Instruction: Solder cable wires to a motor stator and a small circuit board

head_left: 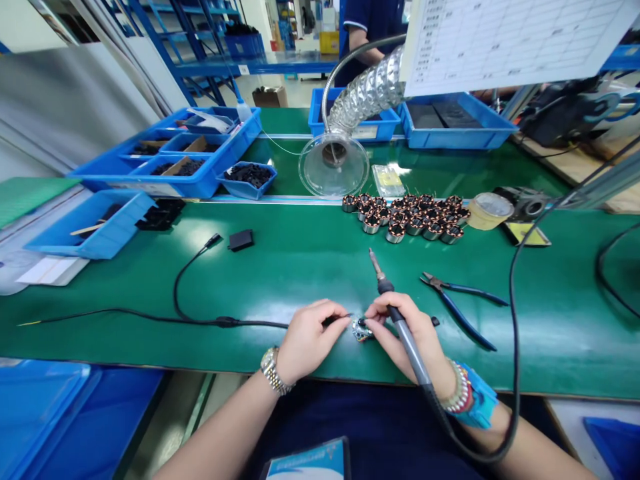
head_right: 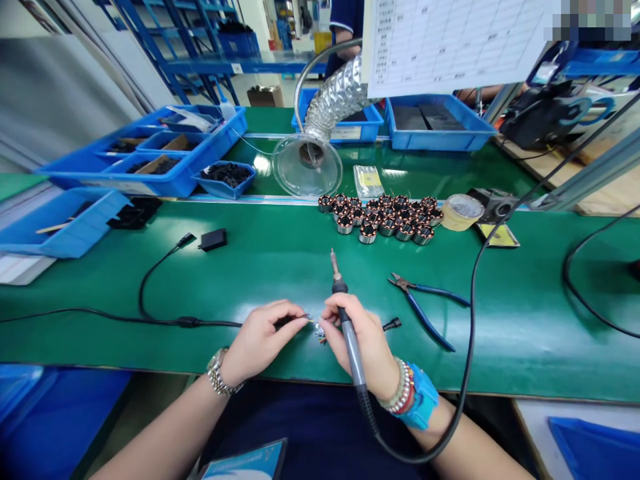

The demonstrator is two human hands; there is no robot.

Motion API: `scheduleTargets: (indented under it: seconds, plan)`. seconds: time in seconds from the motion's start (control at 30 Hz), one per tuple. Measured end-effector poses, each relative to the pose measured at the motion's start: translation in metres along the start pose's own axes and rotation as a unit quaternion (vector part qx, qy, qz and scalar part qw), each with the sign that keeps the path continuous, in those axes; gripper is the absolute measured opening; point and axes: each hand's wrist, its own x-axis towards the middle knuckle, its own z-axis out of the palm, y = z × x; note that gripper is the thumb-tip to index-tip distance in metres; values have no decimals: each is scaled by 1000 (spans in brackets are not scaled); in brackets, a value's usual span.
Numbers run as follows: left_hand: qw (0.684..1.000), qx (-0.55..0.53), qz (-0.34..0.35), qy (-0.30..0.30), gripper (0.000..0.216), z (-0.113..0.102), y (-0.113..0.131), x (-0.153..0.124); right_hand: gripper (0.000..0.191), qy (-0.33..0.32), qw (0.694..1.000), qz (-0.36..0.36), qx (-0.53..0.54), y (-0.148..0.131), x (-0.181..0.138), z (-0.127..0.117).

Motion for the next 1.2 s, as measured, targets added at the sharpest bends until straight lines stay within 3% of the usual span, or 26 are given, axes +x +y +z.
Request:
scheduleTargets:
  seconds: [0.1, 0.23, 0.5, 0.63, 0.73, 0.97, 1.2]
  plan:
    - [995, 89, 30, -19, 8, -3, -14, 7, 15, 19, 998, -1, -57, 7, 0, -13]
    - [988, 124, 71, -64, 9, -1, -24, 15, 7, 12, 996, -5, -84, 14, -5, -29]
    - [979, 149, 82, -110, 9, 3, -27, 25, 26, 25, 988, -86, -126, 21, -11, -45]
    - [978, 154, 82, -115, 11, 2, -27, 25, 17, 43, 992, -24, -120, 21, -11, -47]
    - [977, 157, 84, -117, 11, 3, -27, 24, 12, 14, 996, 8, -88, 21, -11, -46]
    - [978, 157, 77, -116, 12, 3, -27, 24, 12, -56, 998, 17, -25, 22, -11, -46]
    - [978, 155, 79, -113, 12, 4, -28, 25, 11, -76, 996, 29, -27, 22, -10, -45]
